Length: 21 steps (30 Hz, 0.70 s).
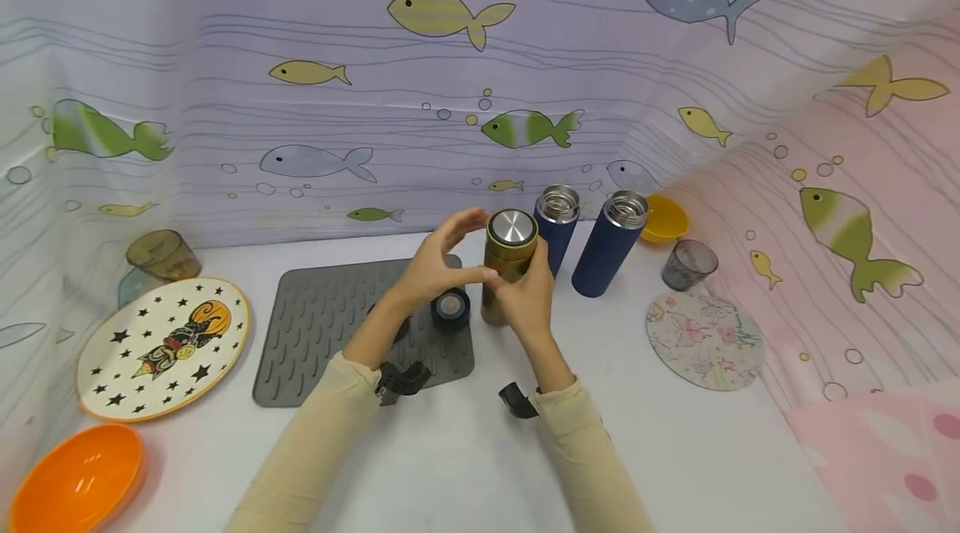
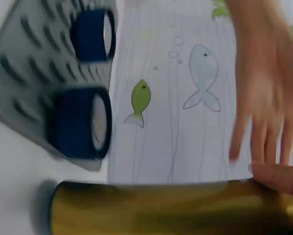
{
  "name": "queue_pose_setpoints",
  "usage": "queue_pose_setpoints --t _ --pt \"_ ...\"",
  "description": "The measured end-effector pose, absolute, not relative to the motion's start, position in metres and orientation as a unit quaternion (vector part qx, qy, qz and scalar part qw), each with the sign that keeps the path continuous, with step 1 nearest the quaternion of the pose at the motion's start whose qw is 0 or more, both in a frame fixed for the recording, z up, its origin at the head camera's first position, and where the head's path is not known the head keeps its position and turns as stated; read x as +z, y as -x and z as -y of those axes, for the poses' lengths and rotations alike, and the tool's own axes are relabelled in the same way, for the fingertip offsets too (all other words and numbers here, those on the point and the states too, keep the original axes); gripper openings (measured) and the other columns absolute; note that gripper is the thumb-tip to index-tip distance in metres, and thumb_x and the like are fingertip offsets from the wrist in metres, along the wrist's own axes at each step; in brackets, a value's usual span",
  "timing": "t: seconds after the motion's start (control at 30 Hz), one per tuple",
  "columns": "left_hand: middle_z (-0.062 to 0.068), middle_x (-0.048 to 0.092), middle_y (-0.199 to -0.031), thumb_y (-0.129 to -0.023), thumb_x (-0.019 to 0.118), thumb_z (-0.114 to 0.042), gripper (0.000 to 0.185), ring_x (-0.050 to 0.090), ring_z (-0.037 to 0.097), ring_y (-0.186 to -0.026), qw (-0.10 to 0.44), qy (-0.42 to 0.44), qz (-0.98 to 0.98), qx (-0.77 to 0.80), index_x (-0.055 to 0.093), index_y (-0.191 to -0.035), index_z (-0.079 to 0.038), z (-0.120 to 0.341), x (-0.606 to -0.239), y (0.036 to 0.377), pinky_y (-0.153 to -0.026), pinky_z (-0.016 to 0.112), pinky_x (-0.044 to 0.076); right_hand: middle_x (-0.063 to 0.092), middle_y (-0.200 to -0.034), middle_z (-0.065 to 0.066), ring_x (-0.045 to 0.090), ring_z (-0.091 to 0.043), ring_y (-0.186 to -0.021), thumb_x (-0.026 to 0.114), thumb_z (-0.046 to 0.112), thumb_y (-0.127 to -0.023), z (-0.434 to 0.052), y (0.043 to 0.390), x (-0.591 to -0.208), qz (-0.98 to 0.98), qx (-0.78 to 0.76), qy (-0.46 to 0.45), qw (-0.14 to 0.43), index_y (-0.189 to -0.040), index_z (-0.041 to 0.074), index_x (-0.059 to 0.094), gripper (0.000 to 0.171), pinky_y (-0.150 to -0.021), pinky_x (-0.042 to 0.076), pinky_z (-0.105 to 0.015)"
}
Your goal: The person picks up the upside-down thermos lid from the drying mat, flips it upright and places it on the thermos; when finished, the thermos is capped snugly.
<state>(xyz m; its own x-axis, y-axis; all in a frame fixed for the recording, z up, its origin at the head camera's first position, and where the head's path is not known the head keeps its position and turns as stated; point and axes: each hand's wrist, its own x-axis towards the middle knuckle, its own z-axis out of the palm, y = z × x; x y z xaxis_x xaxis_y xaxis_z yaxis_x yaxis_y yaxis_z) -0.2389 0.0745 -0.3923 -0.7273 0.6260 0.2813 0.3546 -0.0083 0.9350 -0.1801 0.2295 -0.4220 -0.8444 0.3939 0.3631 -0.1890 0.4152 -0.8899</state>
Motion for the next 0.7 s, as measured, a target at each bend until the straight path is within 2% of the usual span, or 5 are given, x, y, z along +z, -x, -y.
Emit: queue_pose_setpoints --t 0.1,0.33,0.5,0.6,0.7 --pt "0.008 0.040 -0.155 -0.083 0.081 -0.032 0.089 0.036 0.025 -0.144 0.082 -0.320 -0.718 0.613 0.032 -0.154 -0.014 -0.035 -0.400 0.229 -0.122 0.048 0.022 0.060 -0.126 -0.020 0.060 -0.034 -0.115 0.087 0.012 -0.074 -0.225 0.211 -0.415 0.804 0.525 0.049 0.274 -0.136 0.000 0.043 0.077 -0.098 0.048 -0.047" --pt "0.016 0.041 -0.154 -0.084 0.079 -0.011 0.082 0.033 0.034 -0.144 0.070 -0.239 -0.784 0.569 0.034 -0.153 -0.009 0.031 -0.432 0.202 -0.120 0.055 0.023 0.059 -0.129 -0.020 0.059 -0.038 -0.119 0.084 0.025 -0.079 -0.222 0.267 -0.428 0.818 0.494 0.119 0.270 -0.142 0.005 0.039 0.080 -0.102 0.046 -0.052" --pt "0.020 0.040 -0.152 -0.079 0.084 -0.016 0.089 0.035 0.040 -0.143 0.075 -0.218 -0.853 0.469 0.034 -0.152 -0.007 0.049 -0.458 0.208 -0.115 0.062 0.028 0.057 -0.130 -0.021 0.057 -0.039 -0.121 0.083 0.030 -0.081 -0.227 0.271 -0.429 0.825 0.486 0.135 0.255 -0.143 0.005 0.035 0.082 -0.103 0.045 -0.052" --pt "0.021 0.038 -0.153 -0.077 0.086 -0.021 0.093 0.034 0.043 -0.142 0.092 -0.215 -0.892 0.387 0.034 -0.153 -0.005 0.054 -0.472 0.215 -0.111 0.064 0.032 0.048 -0.142 -0.025 0.049 -0.042 -0.131 0.080 0.032 -0.084 -0.221 0.262 -0.422 0.834 0.487 0.136 0.222 -0.152 0.004 0.022 0.093 -0.110 0.039 -0.053" --pt "0.022 0.044 -0.149 -0.076 0.087 -0.024 0.089 0.039 0.042 -0.139 0.090 -0.220 -0.915 0.327 0.040 -0.148 -0.001 0.059 -0.484 0.218 -0.109 0.061 0.037 0.033 -0.153 -0.030 0.039 -0.046 -0.139 0.076 0.033 -0.087 -0.205 0.241 -0.415 0.843 0.482 0.138 0.194 -0.157 0.002 0.006 0.104 -0.114 0.033 -0.057"
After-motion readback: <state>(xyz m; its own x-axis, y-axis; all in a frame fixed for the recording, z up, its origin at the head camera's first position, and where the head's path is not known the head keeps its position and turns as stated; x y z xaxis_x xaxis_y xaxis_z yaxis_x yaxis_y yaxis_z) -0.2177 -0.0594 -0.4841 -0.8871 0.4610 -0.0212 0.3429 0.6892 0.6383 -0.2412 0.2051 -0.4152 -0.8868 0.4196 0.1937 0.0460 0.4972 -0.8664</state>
